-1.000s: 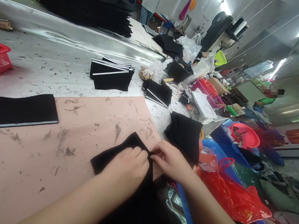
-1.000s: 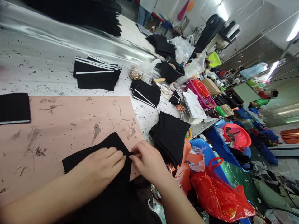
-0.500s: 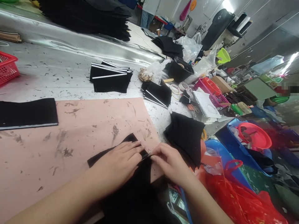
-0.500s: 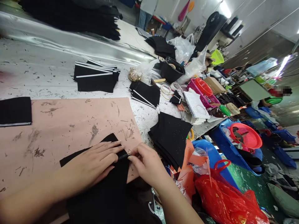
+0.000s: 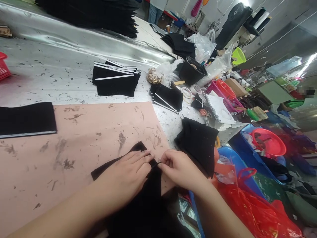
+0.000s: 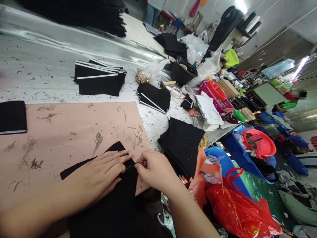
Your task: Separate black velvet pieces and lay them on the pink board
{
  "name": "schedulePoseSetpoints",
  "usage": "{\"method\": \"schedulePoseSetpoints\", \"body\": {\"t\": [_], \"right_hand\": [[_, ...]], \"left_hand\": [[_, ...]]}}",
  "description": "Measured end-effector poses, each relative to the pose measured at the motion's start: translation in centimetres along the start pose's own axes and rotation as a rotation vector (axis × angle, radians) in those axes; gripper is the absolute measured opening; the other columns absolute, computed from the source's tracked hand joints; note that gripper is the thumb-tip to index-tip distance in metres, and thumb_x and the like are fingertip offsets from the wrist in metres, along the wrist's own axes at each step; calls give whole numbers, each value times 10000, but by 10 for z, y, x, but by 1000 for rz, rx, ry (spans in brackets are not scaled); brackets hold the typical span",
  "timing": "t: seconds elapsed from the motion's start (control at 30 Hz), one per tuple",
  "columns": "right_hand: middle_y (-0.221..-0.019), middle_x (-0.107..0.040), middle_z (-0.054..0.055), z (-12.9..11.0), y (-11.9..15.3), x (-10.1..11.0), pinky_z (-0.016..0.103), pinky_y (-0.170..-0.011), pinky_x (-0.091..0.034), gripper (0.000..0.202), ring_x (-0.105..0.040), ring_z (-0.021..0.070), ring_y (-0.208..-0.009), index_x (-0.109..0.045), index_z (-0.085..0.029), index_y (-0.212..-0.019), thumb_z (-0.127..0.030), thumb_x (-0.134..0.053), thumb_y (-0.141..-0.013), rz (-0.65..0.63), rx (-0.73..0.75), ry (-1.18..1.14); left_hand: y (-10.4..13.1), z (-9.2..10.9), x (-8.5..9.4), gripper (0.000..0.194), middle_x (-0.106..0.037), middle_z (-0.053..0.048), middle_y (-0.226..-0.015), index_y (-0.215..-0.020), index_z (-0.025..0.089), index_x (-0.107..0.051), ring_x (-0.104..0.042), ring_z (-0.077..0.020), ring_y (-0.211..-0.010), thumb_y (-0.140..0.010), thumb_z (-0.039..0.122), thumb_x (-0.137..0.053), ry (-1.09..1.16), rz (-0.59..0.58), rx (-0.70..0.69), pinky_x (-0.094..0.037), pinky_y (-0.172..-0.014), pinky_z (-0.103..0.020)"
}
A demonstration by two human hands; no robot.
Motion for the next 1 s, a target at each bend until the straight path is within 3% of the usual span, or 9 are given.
{"method": "schedulePoseSetpoints", "body": {"t": [0.23,0.33,0.43,0.53,0.6,0.8,1.0], "right_hand": [[-607,-532,-36,-8,1,0,235,-520,-329,196,-487,118,-570,-428,-198,-571,-129,-545,-712,29,-1,150],[-649,-555,-23,-3,4,0,249,-517,-351,155,-507,136,-585,-461,-202,-641,-176,-591,-720,109,30,211],[-762,-606,27,4,12,-8,299,-620,-418,47,-551,175,-706,-547,-187,-779,-141,-544,-771,293,282,228],[-917,-653,68,11,24,-23,333,-745,-420,233,-567,184,-846,-597,-169,-929,-51,-431,-813,411,610,249],[-1014,-663,75,15,31,-33,335,-794,-408,306,-566,181,-923,-588,-153,-1029,-33,-405,-815,418,687,273],[-1170,-627,42,18,45,-44,393,-936,-304,404,-497,216,-1095,-550,-161,-1180,-102,-411,-805,425,616,376],[-1211,-598,17,9,50,-46,450,-1021,-191,429,-467,242,-1107,-518,-229,-1244,-185,-451,-822,404,529,456]], "left_hand": [[-2,0,0,196,-583,-112,-1227,-931,139,-584,-508,-231,-1173,-866,167,-402,3,7,-4,-415,-1002,-412],[-1,0,1,184,-602,-116,-1194,-923,143,-573,-527,-229,-1151,-860,162,-401,24,24,-12,-418,-1003,-410],[0,-2,2,158,-613,-115,-1170,-911,148,-561,-536,-223,-1138,-850,154,-415,35,33,-8,-422,-1003,-400],[2,-3,1,141,-596,-115,-1191,-900,156,-555,-526,-217,-1148,-849,158,-424,21,45,-4,-426,-999,-389],[4,-3,0,143,-585,-122,-1207,-898,154,-557,-514,-225,-1161,-852,169,-423,-12,56,-4,-426,-997,-396],[7,2,-3,189,-558,-131,-1248,-919,143,-579,-473,-266,-1202,-868,198,-406,-143,101,42,-416,-985,-429],[14,11,0,216,-549,-86,-1264,-983,190,-596,-452,-250,-1211,-858,154,-423,-166,145,-57,-345,-1016,-398]]}}
Point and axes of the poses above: each hand's wrist, its own y-axis away from the middle knuckle, its own x-axis out of the back of the hand, z = x × y, the point moved 1 cm from there along -y, towards the middle knuckle
